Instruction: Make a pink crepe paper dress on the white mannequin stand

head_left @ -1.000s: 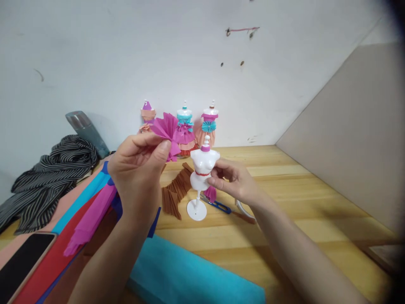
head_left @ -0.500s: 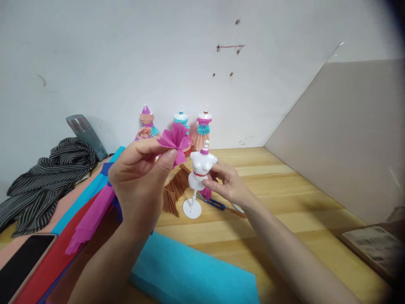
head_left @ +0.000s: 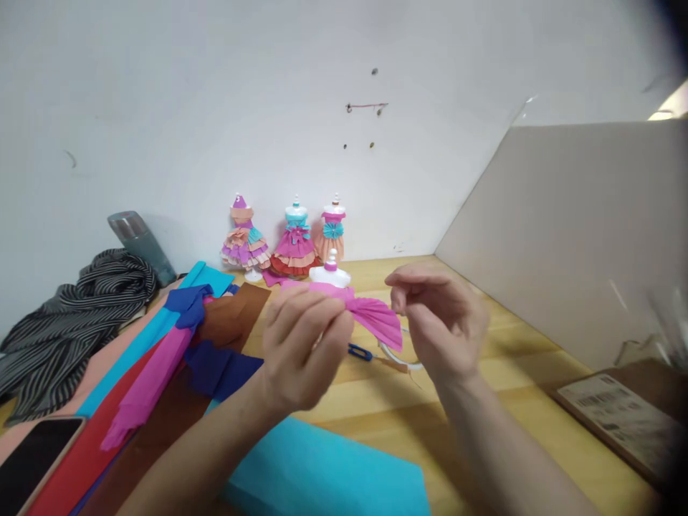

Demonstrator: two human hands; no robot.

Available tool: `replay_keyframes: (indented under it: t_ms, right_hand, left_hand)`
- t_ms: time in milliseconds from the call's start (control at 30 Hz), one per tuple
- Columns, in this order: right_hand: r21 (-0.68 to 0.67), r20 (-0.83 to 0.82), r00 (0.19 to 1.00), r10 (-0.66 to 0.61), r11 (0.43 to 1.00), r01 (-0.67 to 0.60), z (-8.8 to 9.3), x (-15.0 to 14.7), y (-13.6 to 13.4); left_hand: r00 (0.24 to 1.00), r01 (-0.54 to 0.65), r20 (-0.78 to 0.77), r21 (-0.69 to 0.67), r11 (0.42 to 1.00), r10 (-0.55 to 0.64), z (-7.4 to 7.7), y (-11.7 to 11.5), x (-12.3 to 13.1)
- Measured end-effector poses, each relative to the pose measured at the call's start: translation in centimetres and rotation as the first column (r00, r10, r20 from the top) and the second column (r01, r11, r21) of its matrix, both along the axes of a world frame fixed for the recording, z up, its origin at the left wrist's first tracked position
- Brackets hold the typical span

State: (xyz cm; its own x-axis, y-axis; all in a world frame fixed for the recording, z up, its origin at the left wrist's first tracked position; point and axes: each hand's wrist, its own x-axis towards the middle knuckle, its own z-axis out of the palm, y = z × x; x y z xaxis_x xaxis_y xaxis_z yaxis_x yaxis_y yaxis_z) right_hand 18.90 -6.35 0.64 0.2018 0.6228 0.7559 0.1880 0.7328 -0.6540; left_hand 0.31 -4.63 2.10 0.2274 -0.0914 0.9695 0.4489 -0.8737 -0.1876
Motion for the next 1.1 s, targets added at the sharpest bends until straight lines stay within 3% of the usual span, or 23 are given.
replay_keyframes:
  t_ms: [67, 133, 233, 300, 467, 600, 867, 1000, 1100]
  right_hand:
    - [0.012, 0.148, 0.988, 0.046, 0.999, -0.048, 1.2, 0.2, -1.5]
    - [-0.025, 0.3, 0.951, 0.079, 0.997, -0.075, 2.1, 0.4, -2.5]
    - [-0.025, 0.512, 0.858, 0.031, 0.999, -0.021, 2.8, 0.4, -3.2]
    - [0.0, 0.561, 0.827, -0.023, 1.0, 0.029, 2.8, 0.4, -3.1]
    - [-0.109, 0.541, 0.839, -0.055, 0.985, 0.135, 2.5, 0.6, -2.6]
    - [-0.216, 0.524, 0.851, 0.019, 0.97, 0.111, 2.4, 0.3, -2.1]
    - [-0.25, 0.38, 0.924, 0.05, 0.967, 0.05, 2.2, -0.4, -1.5]
    - [-0.272, 0.323, 0.943, 0.082, 0.962, 0.01, 2.0, -0.2, -1.1]
    - [-0.321, 0.271, 0.953, 0.131, 0.946, -0.039, 2.2, 0.0, -0.9]
  left_hand:
    - [0.993, -0.049, -0.107, 0.088, 0.995, 0.059, -0.3, -0.2, 0.1]
    - [0.99, -0.044, -0.133, 0.075, 0.996, 0.054, -0.6, -0.3, 0.4]
    - [0.995, 0.033, -0.093, -0.072, 0.997, -0.04, -1.2, -0.3, 0.9]
    - [0.995, 0.07, -0.059, -0.192, 0.979, -0.083, -1.5, -0.3, 1.3]
    - [0.994, 0.109, 0.062, -0.356, 0.928, -0.093, -1.6, -0.5, 2.0]
    - [0.996, 0.077, 0.063, -0.312, 0.947, -0.06, -1.8, -0.5, 2.2]
    - [0.996, 0.089, 0.049, -0.315, 0.945, -0.077, -2.3, -0.4, 2.2]
    - [0.98, 0.193, 0.12, -0.439, 0.877, -0.156, -1.9, -0.5, 2.6]
    - [0.959, 0.282, 0.194, -0.591, 0.756, -0.206, -1.6, -0.7, 2.5]
